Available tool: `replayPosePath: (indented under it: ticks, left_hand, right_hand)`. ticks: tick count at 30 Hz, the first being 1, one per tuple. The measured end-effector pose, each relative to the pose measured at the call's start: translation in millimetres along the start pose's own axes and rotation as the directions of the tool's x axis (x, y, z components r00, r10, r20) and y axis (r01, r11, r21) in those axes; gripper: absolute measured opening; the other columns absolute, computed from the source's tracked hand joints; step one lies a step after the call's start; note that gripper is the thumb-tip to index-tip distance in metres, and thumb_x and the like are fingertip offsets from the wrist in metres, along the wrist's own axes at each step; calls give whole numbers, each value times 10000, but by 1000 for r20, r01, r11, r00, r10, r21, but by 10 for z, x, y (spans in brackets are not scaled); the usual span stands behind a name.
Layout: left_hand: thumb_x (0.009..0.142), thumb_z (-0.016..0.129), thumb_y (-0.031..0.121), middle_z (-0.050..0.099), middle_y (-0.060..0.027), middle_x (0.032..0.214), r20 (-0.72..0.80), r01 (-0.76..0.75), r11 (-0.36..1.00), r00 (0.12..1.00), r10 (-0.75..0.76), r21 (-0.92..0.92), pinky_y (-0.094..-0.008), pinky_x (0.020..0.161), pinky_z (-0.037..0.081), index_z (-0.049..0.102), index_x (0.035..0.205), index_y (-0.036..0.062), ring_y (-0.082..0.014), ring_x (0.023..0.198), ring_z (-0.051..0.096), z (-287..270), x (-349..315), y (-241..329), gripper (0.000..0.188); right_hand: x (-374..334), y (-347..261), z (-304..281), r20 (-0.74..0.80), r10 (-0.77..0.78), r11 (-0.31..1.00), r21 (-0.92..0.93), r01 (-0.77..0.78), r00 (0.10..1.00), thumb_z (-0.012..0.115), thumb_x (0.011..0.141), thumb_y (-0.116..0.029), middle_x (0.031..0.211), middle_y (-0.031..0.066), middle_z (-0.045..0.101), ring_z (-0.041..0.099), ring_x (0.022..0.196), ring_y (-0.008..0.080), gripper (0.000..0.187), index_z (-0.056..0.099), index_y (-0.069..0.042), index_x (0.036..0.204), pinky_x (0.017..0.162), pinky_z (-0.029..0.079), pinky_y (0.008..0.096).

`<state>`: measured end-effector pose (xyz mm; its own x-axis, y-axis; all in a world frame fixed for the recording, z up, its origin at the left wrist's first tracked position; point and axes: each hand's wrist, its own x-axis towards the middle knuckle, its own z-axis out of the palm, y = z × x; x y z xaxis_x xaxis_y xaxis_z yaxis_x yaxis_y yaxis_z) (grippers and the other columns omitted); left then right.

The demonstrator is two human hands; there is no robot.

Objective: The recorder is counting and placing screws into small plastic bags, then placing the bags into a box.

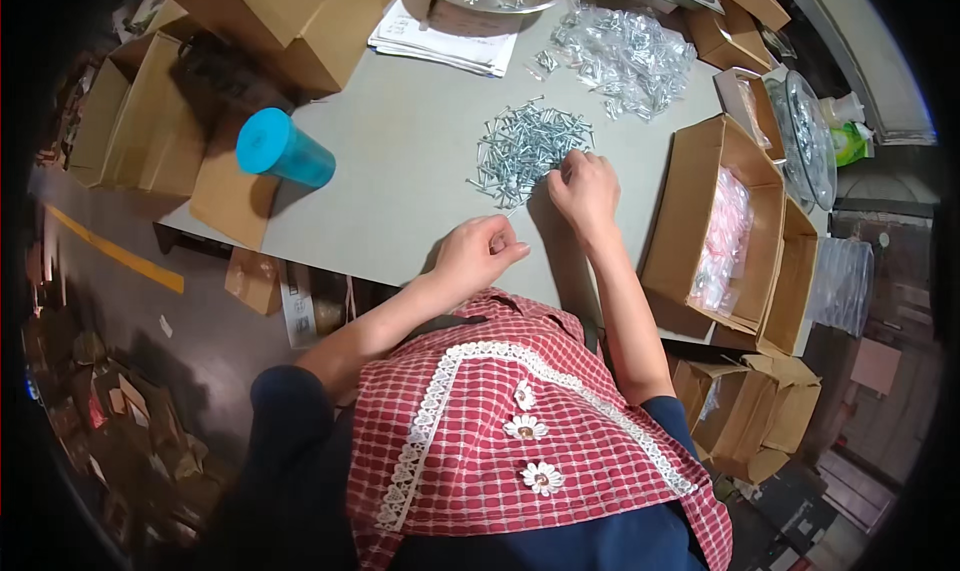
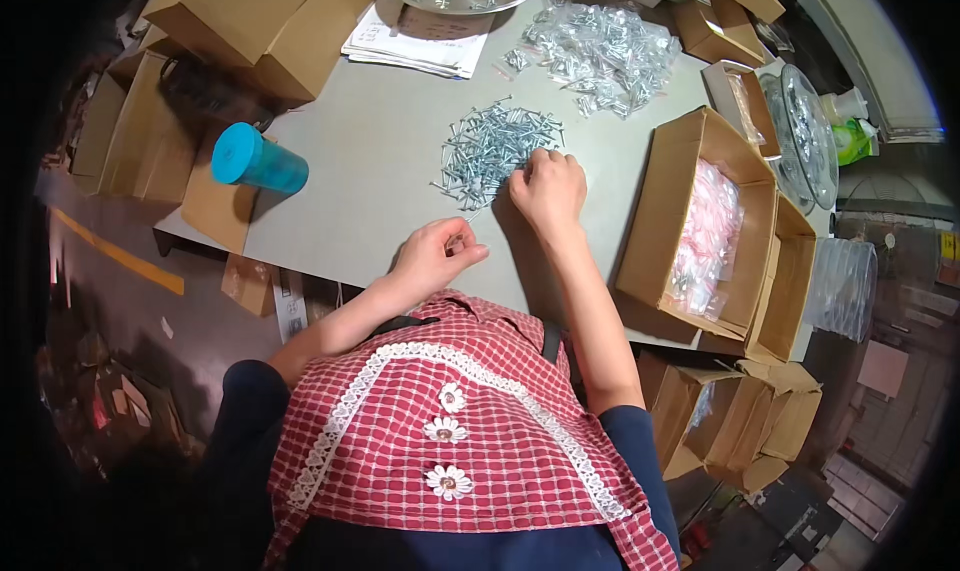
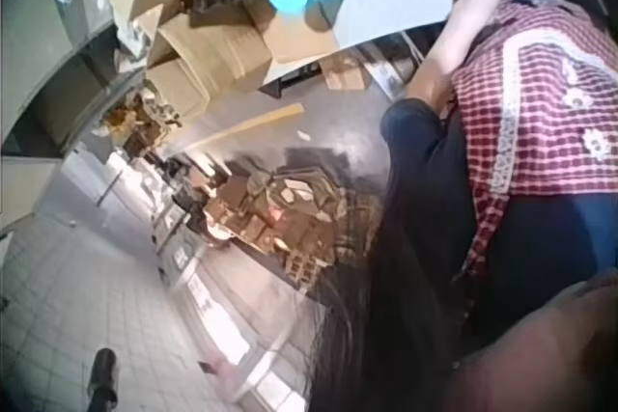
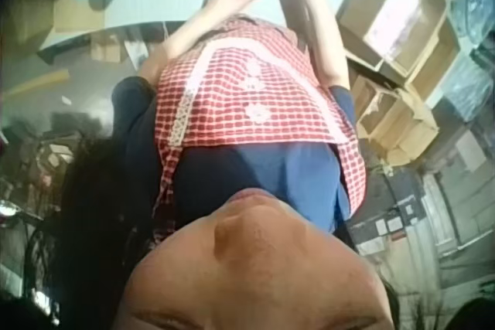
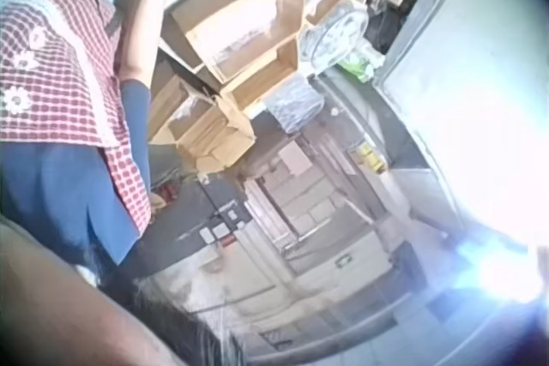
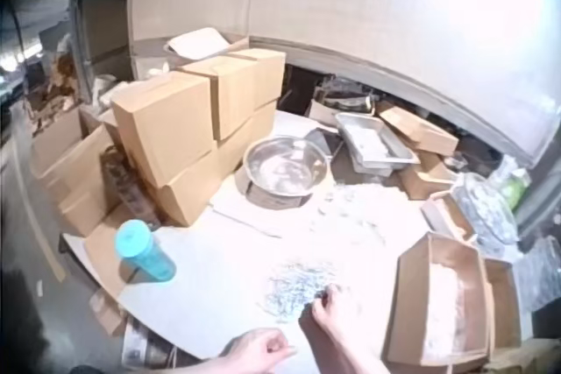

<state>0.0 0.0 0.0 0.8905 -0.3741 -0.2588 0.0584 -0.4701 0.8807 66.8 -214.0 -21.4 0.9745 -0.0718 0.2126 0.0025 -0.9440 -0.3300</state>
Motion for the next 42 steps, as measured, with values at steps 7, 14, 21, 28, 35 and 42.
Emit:
replayPosePath:
  ticks: [7,14,21,28,35,42]
  left_hand:
    - [866,802,300,633,-64,763,-20,-95,995,995,95,9,-363,653,500,688,885,54,-202,697,610,-107,71,6,272]
    - [855,820,311,621,-64,792,12,-170,985,985,170,-9,-364,724,495,680,847,57,-203,780,589,-65,146,107,290]
    - [817,840,304,637,-81,793,36,-276,960,961,275,33,-402,778,492,662,748,49,-253,848,587,-44,233,228,319]
    - [820,816,199,679,-103,898,144,-359,916,912,385,-177,-420,843,508,701,867,39,-290,959,606,45,194,423,201]
    - [763,794,116,651,-84,917,106,-442,886,883,458,-141,-391,811,509,712,948,43,-269,911,610,79,189,378,215]
    - [720,948,342,652,-32,892,188,-386,876,875,447,-289,-355,809,502,728,962,42,-173,938,615,25,141,452,444]
  right_hand:
    - [4,-7,-5,38,-118,974,-190,123,992,711,745,-163,792,140,691,636,829,332,131,698,-37,774,801,484,450]
    - [-178,273,-172,126,-177,968,-158,196,976,714,729,-140,820,112,688,620,892,301,133,696,-35,807,832,457,433]
    - [-496,-68,-769,-89,-170,774,604,188,982,706,730,-33,855,91,665,614,935,266,149,675,-33,876,851,484,379]
    - [-579,-343,-1113,-164,-360,683,624,379,919,730,702,-18,978,45,695,599,1033,266,204,714,-66,900,903,490,389]
    - [-573,-278,-1148,-101,-454,698,577,424,885,817,731,-101,1064,46,692,584,1072,274,252,765,-93,978,927,484,399]
    - [-568,-188,-1275,-73,-509,670,592,448,858,807,773,-141,1199,76,682,580,1164,308,270,765,-71,1031,987,482,450]
